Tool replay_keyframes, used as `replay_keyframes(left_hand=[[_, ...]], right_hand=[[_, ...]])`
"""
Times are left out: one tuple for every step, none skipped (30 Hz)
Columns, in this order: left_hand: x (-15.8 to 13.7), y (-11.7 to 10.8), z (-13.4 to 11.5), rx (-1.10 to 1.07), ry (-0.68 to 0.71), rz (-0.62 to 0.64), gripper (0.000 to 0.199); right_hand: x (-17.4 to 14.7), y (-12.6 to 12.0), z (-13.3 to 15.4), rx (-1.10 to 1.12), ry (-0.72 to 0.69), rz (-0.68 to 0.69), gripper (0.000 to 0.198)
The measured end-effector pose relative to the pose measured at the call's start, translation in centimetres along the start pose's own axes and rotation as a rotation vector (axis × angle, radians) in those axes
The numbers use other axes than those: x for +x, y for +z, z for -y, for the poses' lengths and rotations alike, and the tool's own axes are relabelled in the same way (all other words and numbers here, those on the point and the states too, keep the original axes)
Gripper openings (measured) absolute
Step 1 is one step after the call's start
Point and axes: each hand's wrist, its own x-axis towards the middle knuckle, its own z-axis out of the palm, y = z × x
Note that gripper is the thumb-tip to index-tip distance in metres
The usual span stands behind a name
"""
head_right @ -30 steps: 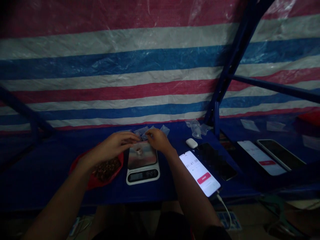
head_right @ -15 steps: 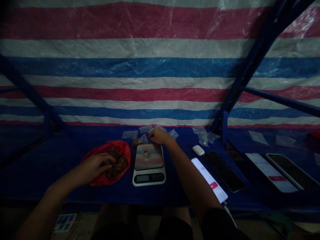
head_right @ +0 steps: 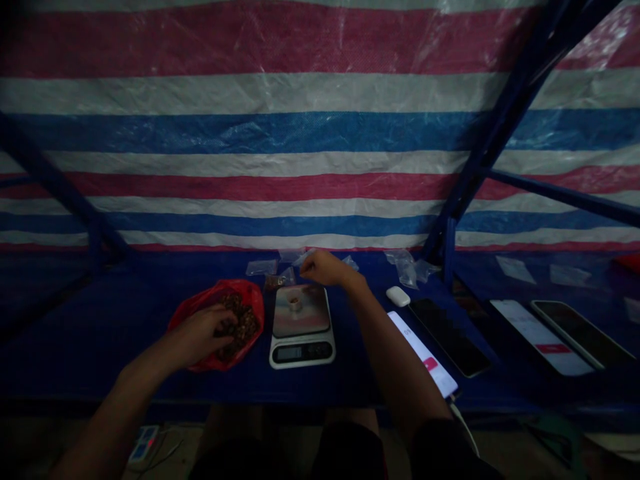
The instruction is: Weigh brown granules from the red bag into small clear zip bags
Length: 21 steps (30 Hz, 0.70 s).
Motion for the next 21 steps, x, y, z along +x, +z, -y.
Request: replay_keyframes(left_hand=[[0.0, 0.0, -0.1, 0.008, -0.007, 0.002, 0.019], [0.1, -0.1, -0.3, 0.012, -0.013, 0.003, 0.016], [0.2, -0.2, -0.4, 0.013, -0.018, 0.001, 0.014], [0.3, -0.3, -0.6, 0.012, -0.019, -0.001, 0.012], [0.4, -0.3, -0.7, 0.011, -0.015, -0.003, 0.012], [0.5, -0.4, -0.8, 0.011, -0.010, -0.004, 0.013], [0.5, -0.4, -0.8, 0.014, -0.008, -0.001, 0.013], [0.5, -0.3, -0.9, 0.017, -0.006, 0.004, 0.013], [0.5, -0.2, -1.0, 0.019, -0.007, 0.011, 0.013], [0.5, -0.2, -1.2, 0.023, -0.011, 0.015, 0.014], [0.4, -0.1, -1.4, 0.028, -0.019, 0.015, 0.015], [0.2, -0.2, -1.7, 0.035, -0.033, 0.011, 0.018], [0.1, -0.3, -2.0, 0.040, -0.052, 0.001, 0.021], [0.0, -0.5, -2.3, 0.043, -0.070, -0.011, 0.024], [-0.1, -0.7, -2.7, 0.040, -0.080, -0.024, 0.026], [-0.2, -1.0, -3.0, 0.032, -0.073, -0.040, 0.028], [-0.2, -1.2, -3.2, 0.019, -0.044, -0.052, 0.030], [-0.1, -1.4, -3.4, 0.005, 0.002, -0.062, 0.032], [-0.1, -1.4, -3.6, -0.008, 0.055, -0.067, 0.033], [0.1, -1.4, -3.7, -0.019, 0.104, -0.065, 0.035], [0.2, -1.3, -3.7, -0.027, 0.140, -0.058, 0.036]], right_hand=[[-0.7, -0.4, 0.7, 0.031, -0.027, 0.075, 0.017], [-1.4, -0.7, 1.4, 0.049, -0.041, 0.084, 0.018], [-1.9, -0.9, 2.2, 0.057, -0.048, 0.083, 0.017], [-2.4, -0.9, 2.9, 0.061, -0.055, 0.088, 0.016], [-2.7, -0.9, 3.5, 0.060, -0.065, 0.101, 0.015], [-3.0, -0.7, 3.9, 0.063, -0.070, 0.107, 0.014], [-3.2, -0.5, 4.1, 0.073, -0.072, 0.097, 0.015], [-3.3, -0.2, 4.2, 0.092, -0.069, 0.067, 0.016], [-3.4, 0.0, 4.0, 0.117, -0.060, 0.016, 0.017], [-3.5, 0.3, 3.7, 0.146, -0.050, -0.048, 0.019], [-3.5, 0.5, 3.3, 0.173, -0.040, -0.112, 0.020], [-3.5, 0.8, 2.9, 0.196, -0.031, -0.168, 0.020], [-3.5, 1.0, 2.5, 0.213, -0.024, -0.213, 0.020], [-3.5, 1.2, 2.1, 0.225, -0.018, -0.248, 0.020], [-3.5, 1.4, 1.7, 0.234, -0.013, -0.274, 0.020], [-3.5, 1.6, 1.4, 0.240, -0.007, -0.294, 0.019], [-3.4, 1.8, 1.2, 0.242, -0.003, -0.309, 0.019], [-3.4, 2.0, 1.1, 0.243, 0.000, -0.323, 0.019], [-3.4, 2.1, 0.9, 0.244, -0.001, -0.334, 0.019], [-3.4, 2.3, 0.9, 0.245, -0.002, -0.343, 0.019], [-3.4, 2.5, 0.8, 0.248, -0.003, -0.349, 0.019]])
